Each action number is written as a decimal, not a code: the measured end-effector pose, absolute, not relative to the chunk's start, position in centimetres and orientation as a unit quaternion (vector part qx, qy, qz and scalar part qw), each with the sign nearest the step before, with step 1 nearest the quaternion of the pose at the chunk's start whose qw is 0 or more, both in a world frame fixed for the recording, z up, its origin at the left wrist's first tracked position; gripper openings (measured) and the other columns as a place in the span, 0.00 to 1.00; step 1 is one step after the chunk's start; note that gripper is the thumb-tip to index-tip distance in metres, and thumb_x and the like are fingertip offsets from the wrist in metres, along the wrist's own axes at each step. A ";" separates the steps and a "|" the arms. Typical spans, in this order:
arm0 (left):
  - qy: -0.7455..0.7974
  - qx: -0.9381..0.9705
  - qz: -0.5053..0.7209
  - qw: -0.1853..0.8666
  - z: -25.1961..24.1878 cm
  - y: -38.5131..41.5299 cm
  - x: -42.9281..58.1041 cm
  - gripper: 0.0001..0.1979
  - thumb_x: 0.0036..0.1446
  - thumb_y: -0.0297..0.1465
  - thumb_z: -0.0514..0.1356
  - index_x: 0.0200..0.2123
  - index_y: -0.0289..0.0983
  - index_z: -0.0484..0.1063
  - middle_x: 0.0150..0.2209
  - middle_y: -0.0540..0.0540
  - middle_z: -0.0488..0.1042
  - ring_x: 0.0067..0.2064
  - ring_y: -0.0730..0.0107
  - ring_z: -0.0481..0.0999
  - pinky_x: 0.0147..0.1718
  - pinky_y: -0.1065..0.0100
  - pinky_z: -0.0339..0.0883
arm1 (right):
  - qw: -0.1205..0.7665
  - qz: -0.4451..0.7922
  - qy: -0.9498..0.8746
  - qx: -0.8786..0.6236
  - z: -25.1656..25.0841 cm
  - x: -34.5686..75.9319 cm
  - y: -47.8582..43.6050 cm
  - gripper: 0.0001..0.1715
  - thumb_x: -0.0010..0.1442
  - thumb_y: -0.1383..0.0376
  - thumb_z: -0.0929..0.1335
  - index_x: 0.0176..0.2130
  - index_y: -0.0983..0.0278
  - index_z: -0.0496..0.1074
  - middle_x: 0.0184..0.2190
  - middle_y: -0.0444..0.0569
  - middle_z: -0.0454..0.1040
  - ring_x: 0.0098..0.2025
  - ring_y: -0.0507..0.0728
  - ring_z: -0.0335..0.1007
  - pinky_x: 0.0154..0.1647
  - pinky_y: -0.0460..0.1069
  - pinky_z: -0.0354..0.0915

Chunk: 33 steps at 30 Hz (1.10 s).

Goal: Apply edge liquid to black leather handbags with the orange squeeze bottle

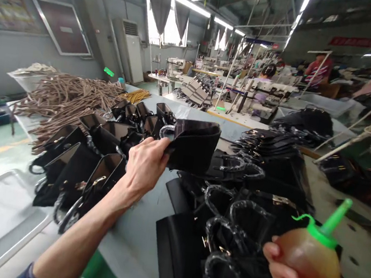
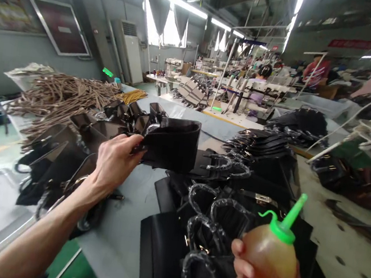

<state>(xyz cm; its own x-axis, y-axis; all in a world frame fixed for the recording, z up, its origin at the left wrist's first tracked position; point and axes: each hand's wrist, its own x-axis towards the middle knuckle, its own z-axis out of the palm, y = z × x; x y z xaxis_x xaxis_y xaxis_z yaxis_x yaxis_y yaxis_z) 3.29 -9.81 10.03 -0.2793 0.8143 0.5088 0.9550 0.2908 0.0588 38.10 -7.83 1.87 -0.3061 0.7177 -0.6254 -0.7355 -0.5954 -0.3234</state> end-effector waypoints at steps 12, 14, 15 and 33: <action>-0.755 -0.618 -0.156 0.157 -1.0 -29.0 13.2 0.15 0.57 0.21 0.53 0.48 0.33 0.62 0.27 0.49 0.70 0.29 0.68 0.69 0.25 0.67 0.58 | 0.364 0.859 0.052 -0.356 2.1 35.0 -10.2 0.27 0.46 0.65 0.70 0.47 0.65 0.67 0.36 0.57 0.69 0.23 0.52 0.66 0.13 0.42 0.63; -0.757 -0.630 -0.140 0.102 -2.1 -30.3 15.1 0.16 0.55 0.22 0.53 0.48 0.33 0.61 0.28 0.48 0.71 0.30 0.67 0.69 0.26 0.67 0.60 | 0.348 0.869 0.042 -0.348 2.1 34.2 -10.3 0.26 0.46 0.63 0.71 0.47 0.64 0.68 0.36 0.57 0.70 0.24 0.52 0.67 0.16 0.44 0.66; -0.752 -0.644 -0.122 0.069 -2.3 -30.6 16.0 0.16 0.54 0.22 0.54 0.47 0.34 0.61 0.28 0.48 0.71 0.30 0.67 0.70 0.26 0.66 0.61 | 0.342 0.874 0.033 -0.344 2.3 33.7 -10.4 0.25 0.47 0.61 0.71 0.46 0.64 0.69 0.36 0.57 0.70 0.25 0.53 0.67 0.19 0.46 0.68; -0.657 -0.696 -0.204 -0.204 -0.9 -29.6 18.1 0.18 0.59 0.48 0.52 0.30 0.39 0.62 0.29 0.49 0.72 0.30 0.69 0.71 0.27 0.68 0.60 | 0.354 0.888 -0.168 -0.240 2.6 27.0 -9.7 0.27 0.50 0.41 0.69 0.38 0.60 0.75 0.36 0.52 0.75 0.50 0.65 0.66 0.57 0.69 0.50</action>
<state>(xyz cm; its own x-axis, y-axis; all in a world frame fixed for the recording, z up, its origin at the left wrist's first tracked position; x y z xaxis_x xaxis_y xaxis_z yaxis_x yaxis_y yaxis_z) 18.11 -29.55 -0.91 0.0522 0.9985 0.0152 0.8318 -0.0519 0.5526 27.02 -9.66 2.61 -0.6346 0.7092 -0.3070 -0.5475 -0.6930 -0.4690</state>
